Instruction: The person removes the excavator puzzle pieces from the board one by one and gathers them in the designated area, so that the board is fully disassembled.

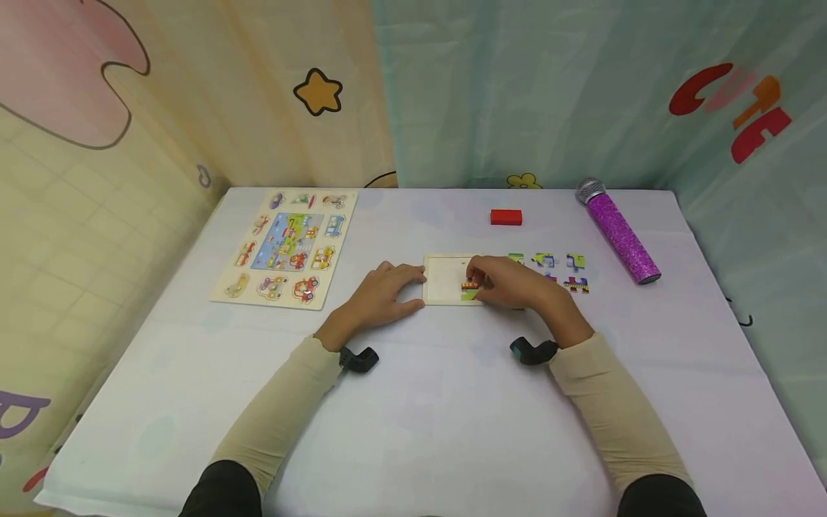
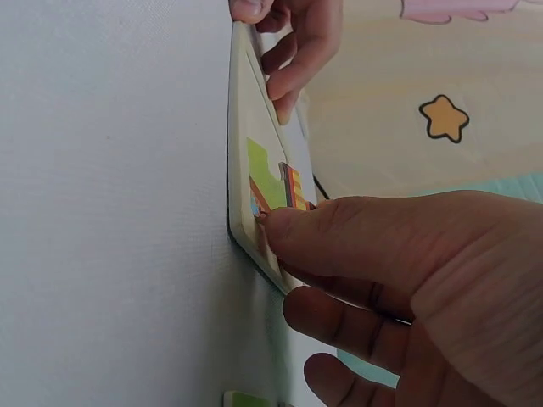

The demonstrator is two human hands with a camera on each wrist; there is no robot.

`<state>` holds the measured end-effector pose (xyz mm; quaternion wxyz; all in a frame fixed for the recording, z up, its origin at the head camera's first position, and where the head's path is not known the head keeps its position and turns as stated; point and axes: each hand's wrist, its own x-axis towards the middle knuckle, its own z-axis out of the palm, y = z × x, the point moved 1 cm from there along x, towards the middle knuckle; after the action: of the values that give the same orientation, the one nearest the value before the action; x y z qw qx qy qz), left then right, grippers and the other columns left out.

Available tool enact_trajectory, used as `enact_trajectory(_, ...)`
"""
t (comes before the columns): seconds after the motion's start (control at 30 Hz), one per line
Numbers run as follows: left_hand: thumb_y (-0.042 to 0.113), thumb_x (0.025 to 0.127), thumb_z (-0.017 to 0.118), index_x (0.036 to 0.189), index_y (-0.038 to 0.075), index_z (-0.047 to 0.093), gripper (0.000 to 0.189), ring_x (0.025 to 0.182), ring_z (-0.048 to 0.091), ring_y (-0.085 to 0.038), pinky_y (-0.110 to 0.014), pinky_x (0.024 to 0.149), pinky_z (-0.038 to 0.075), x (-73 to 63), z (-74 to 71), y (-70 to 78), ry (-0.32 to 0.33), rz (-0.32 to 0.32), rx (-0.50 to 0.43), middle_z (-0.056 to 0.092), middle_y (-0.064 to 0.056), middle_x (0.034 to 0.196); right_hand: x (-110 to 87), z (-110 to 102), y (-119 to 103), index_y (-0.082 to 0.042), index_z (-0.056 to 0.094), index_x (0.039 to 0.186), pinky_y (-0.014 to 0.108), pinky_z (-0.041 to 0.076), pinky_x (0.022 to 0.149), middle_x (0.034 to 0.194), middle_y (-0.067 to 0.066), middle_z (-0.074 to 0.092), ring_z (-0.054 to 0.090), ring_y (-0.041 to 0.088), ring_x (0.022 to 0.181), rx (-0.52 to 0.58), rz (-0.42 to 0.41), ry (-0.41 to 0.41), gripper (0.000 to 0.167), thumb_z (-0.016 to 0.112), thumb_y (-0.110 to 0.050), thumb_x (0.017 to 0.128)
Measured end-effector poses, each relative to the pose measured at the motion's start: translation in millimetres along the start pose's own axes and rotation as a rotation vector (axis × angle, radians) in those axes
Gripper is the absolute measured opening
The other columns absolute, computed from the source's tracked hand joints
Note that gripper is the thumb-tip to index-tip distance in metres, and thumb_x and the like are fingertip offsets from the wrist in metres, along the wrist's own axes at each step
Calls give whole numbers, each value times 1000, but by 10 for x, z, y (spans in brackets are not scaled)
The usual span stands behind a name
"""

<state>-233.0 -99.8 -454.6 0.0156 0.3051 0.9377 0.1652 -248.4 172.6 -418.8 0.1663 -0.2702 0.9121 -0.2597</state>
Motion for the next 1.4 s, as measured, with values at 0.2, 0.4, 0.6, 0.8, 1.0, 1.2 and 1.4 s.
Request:
enact_trajectory(0.2, 44, 96, 68, 137, 21, 61, 48, 115, 50, -21, -39, 90, 42, 0, 0, 5, 2, -1, 4, 51, 6, 150, -3, -27, 19, -10, 67, 112, 40, 52, 82, 96, 1, 65, 57, 23, 90, 6, -19, 27, 17, 68, -4, 96)
enact_trajectory(0.4, 45, 96, 68, 137, 22, 61, 48, 116, 50, -20, -39, 91, 41, -1, 6, 6, -3, -9, 8, 51, 7, 150, -24, -54, 21, -13, 66, 109, 39, 50, 79, 95, 0, 65, 57, 21, 88, 28, -82, 82, 15, 68, -5, 96)
enact_trajectory(0.6, 45, 95, 68, 137, 21, 61, 48, 115, 50, -21, -40, 90, 42, -6, 19, 6, 4, -5, 1, 52, 6, 149, -201, -193, 77, -12, 66, 109, 40, 51, 80, 96, 1, 66, 57, 22, 90, 47, -77, 134, 13, 67, -8, 98)
enact_trajectory(0.8, 44, 95, 69, 136, 21, 61, 48, 117, 50, -23, -41, 90, 42, -8, 15, 6, 10, -2, 2, 52, 6, 149, -631, -331, 306, -10, 67, 112, 39, 52, 78, 98, 3, 67, 60, 21, 91, 23, 11, 159, 12, 66, -11, 100)
enact_trajectory(1.0, 44, 96, 69, 137, 21, 61, 48, 117, 50, -22, -40, 91, 42, 1, 1, 22, 1, -5, -3, 51, 6, 150, -1108, -404, 675, -8, 68, 112, 29, 49, 76, 104, 7, 68, 60, 26, 96, 15, 147, 209, 13, 65, -14, 100)
enact_trajectory(1.2, 44, 96, 68, 137, 20, 61, 48, 118, 50, -23, -41, 92, 42, -6, -18, 25, -5, -3, 1, 51, 5, 150, -1325, -386, 919, -2, 57, 104, 26, 47, 67, 92, 7, 63, 56, 18, 82, 67, 187, 213, 13, 68, -5, 97)
enact_trajectory(1.4, 44, 96, 68, 138, 20, 61, 49, 120, 50, -24, -42, 92, 42, -10, -22, 19, -5, -1, 0, 50, 5, 151, -1308, -361, 952, -6, 57, 92, 27, 45, 66, 87, 4, 62, 53, 21, 80, -13, 174, 253, 15, 72, -2, 92)
